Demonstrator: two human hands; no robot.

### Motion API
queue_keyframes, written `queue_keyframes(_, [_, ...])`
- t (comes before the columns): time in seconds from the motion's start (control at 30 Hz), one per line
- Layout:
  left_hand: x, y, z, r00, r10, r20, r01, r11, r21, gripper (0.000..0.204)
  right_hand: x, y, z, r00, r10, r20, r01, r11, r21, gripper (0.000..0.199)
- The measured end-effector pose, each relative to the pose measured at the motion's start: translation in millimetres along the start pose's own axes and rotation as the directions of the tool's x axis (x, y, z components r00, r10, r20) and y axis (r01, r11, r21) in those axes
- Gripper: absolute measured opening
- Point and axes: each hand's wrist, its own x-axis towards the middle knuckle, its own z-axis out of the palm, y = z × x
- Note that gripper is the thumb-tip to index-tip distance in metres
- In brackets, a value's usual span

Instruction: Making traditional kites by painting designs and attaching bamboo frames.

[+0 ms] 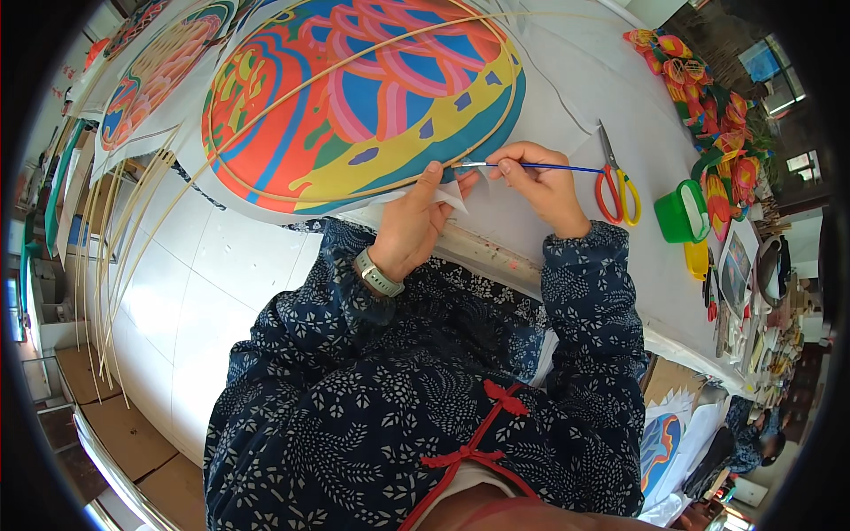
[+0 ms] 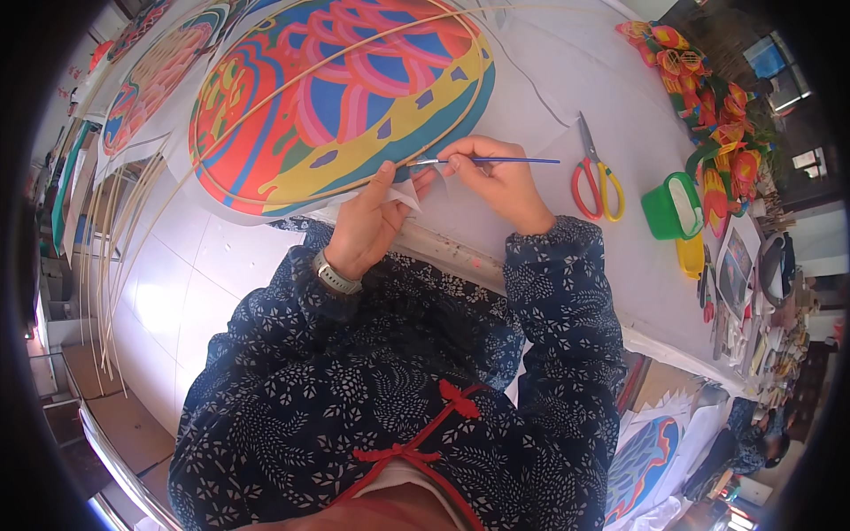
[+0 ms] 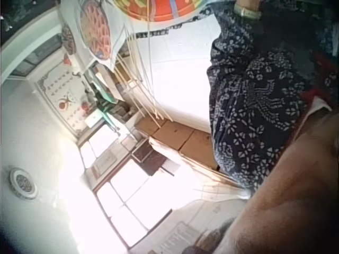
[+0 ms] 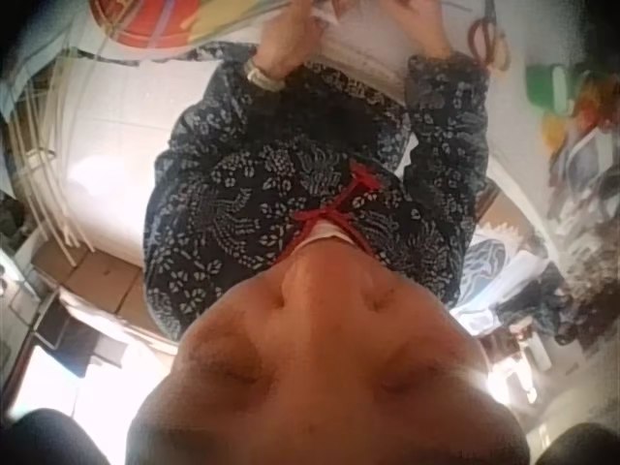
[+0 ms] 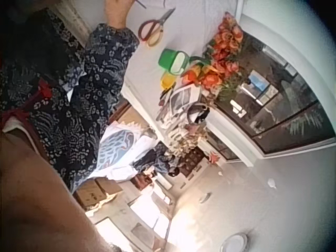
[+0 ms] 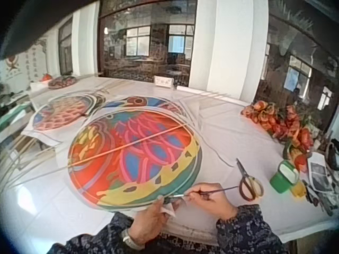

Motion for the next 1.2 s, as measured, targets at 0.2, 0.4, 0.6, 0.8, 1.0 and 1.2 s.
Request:
queue_keyframes(0.2, [1, -1, 2, 1.000, 0.007, -0.007, -0.007, 1.000, -0.016, 0.036, 0, 2, -5, 0.996, 0.000, -0.090, -0.002, 1.000, -0.027, 0.011])
queue_keyframes(0.4, [0, 0, 1, 1.000, -0.012, -0.002, 0.012, 1.000, -0.017, 0.037, -3, 5, -10, 0.996, -0.059, -0.063, 0.054, 0.996, -0.075, 0.012])
queue_keyframes(0.6, [-1, 1, 1, 1.000, 0.008, -0.012, -0.008, 1.000, -0.011, 0.037, -4, 1, -8, 0.996, -0.053, -0.068, 0.051, 0.998, -0.026, 0.011])
queue_keyframes(0.8, [1, -3, 8, 0.999, 0.044, 0.005, -0.044, 0.999, -0.001, 0.036, -16, 2, -23, 0.984, -0.094, -0.151, 0.100, 0.994, 0.033, 0.009])
queue_keyframes(1.0, [6, -6, -18, 0.995, 0.003, 0.096, -0.007, 0.999, 0.045, 0.040, -74, -16, -42, 0.771, -0.428, -0.471, 0.277, 0.892, -0.357, 0.010])
queue_keyframes(1.2, [7, -7, -12, 0.995, 0.034, 0.096, -0.038, 0.999, 0.034, 0.037, -190, -29, -103, 0.272, -0.675, -0.686, -0.093, 0.691, -0.717, 0.017])
